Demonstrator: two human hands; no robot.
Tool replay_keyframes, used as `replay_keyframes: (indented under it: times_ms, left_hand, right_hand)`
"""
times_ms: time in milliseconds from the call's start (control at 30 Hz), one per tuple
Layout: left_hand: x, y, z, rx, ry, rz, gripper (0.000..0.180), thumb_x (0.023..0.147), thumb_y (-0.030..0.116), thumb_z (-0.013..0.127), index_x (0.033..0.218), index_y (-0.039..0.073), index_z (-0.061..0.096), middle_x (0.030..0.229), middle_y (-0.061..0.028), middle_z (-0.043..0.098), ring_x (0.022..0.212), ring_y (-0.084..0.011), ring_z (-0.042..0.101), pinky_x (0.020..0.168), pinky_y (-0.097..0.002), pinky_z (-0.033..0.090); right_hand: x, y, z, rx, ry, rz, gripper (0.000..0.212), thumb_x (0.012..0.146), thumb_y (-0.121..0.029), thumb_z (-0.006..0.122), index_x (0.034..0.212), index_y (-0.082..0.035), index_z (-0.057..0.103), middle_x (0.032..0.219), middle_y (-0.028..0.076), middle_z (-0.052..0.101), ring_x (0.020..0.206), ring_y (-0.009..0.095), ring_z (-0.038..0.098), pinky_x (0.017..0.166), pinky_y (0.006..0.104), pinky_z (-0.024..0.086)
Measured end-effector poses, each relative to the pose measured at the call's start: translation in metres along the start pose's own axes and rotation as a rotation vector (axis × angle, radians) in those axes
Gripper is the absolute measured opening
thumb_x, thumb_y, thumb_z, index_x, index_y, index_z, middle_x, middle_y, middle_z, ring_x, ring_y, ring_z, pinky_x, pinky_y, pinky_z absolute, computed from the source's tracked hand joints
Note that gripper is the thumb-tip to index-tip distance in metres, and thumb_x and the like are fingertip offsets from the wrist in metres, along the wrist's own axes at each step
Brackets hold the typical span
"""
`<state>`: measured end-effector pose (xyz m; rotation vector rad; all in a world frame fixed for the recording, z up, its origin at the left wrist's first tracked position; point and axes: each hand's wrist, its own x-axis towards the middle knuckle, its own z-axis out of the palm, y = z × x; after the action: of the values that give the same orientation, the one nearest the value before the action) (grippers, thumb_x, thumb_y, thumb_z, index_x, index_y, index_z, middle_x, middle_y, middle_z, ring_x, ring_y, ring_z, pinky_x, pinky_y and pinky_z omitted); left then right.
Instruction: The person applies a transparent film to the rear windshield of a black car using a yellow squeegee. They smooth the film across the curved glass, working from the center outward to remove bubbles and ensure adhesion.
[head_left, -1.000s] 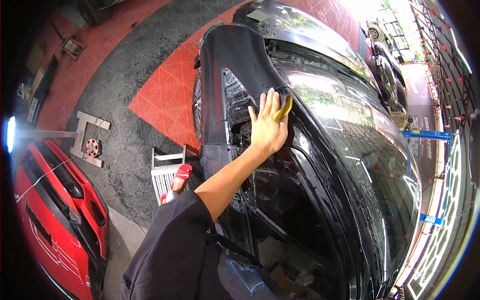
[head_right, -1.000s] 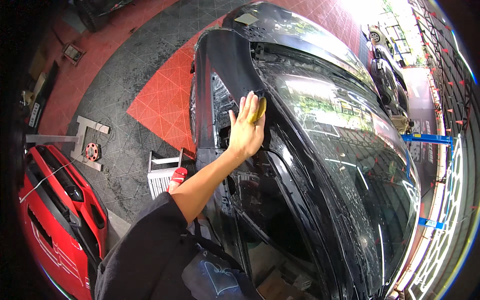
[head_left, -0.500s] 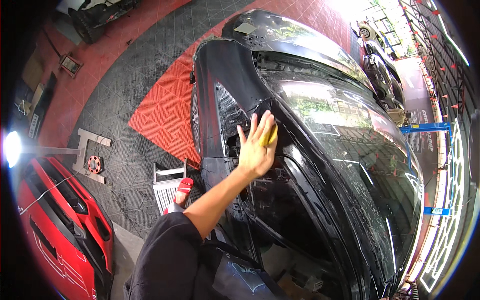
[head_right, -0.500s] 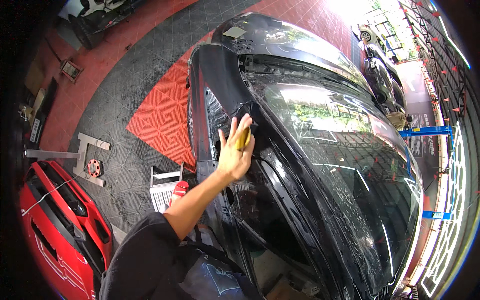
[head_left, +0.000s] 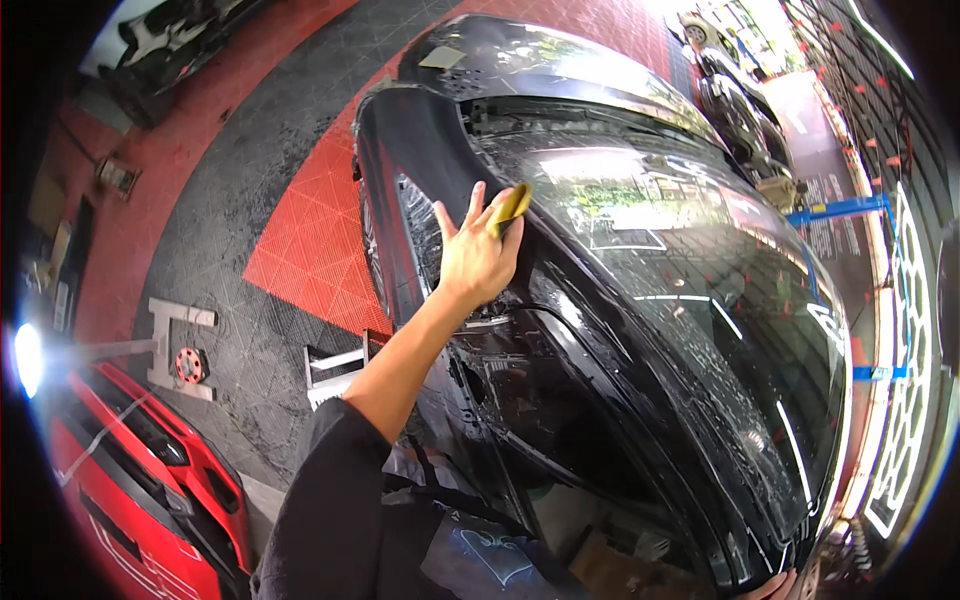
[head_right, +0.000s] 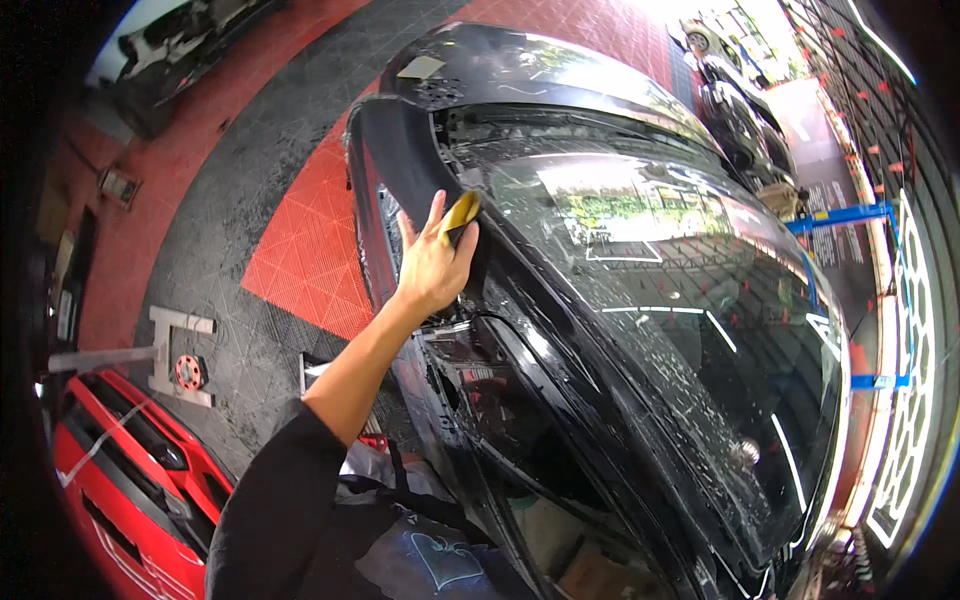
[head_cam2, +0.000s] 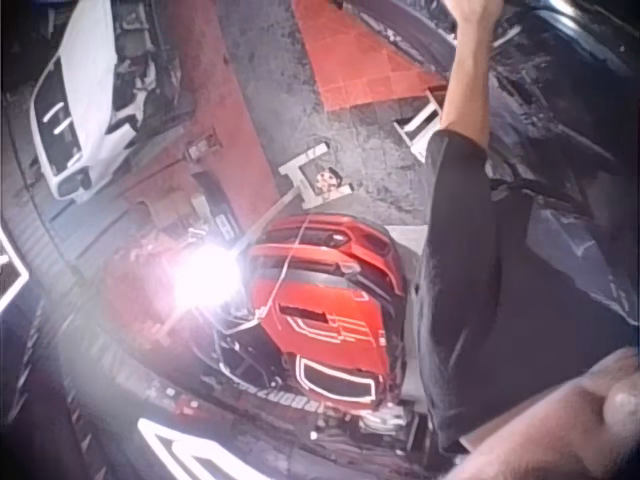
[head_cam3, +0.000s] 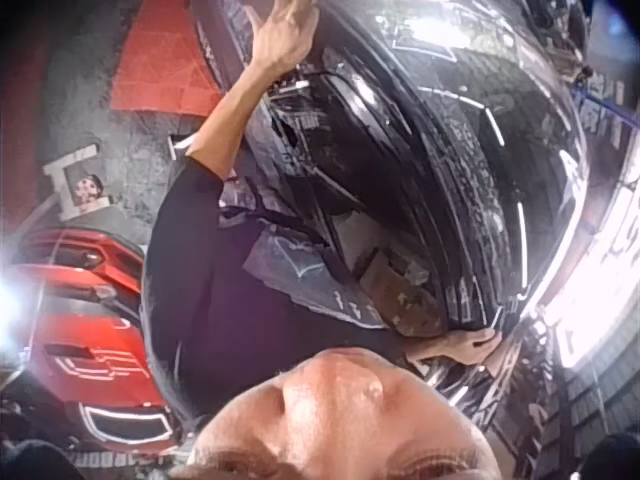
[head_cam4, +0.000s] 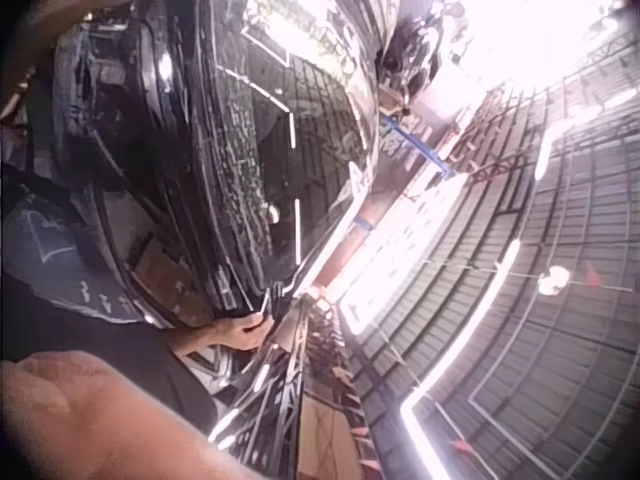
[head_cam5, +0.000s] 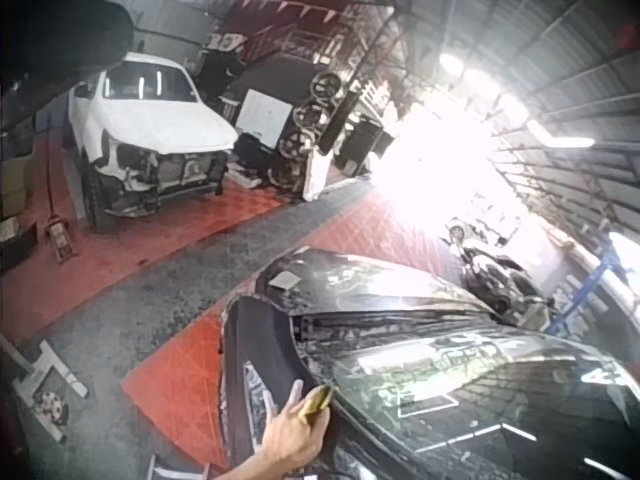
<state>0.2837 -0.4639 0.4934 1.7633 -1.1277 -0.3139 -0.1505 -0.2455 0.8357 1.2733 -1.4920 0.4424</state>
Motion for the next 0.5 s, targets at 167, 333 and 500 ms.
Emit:
replay_keyframes:
  times_ms: [167,333,500]
  left_hand:
    - [-0.030,0.016,-0.003,0.079,-0.009,0.196,0.044,0.099,0.025,0.056,0.141,0.011,0.054,0.141,-0.0100,0.058,0.146,-0.0357,0.037,0.114,-0.0753,0.014]
    - [-0.020,0.040,-0.011,0.053,-0.029,0.141,0.041,0.099,0.026,0.057,0.136,0.009,0.060,0.138,-0.0097,0.060,0.138,-0.0345,0.049,0.115,-0.0731,0.015]
    - [-0.029,0.051,-0.030,0.306,-0.100,0.335,0.043,0.099,0.032,0.055,0.131,0.004,0.062,0.137,-0.0198,0.059,0.129,-0.0356,0.057,0.118,-0.0701,0.010]
  right_hand:
    - [0.001,-0.003,0.003,0.015,0.000,-0.012,0.048,0.099,-0.038,0.062,0.103,0.008,0.073,0.103,0.025,0.073,0.097,0.042,0.068,0.089,0.0432,0.052]
    - [-0.017,0.050,0.012,0.004,-0.173,0.151,0.044,0.106,-0.035,0.048,0.132,-0.003,0.066,0.133,0.013,0.066,0.125,0.029,0.060,0.107,0.0375,0.042]
    - [-0.021,0.046,0.012,0.003,-0.166,0.192,0.042,0.105,-0.033,0.050,0.133,-0.006,0.066,0.135,0.012,0.066,0.126,0.028,0.060,0.107,0.0360,0.042]
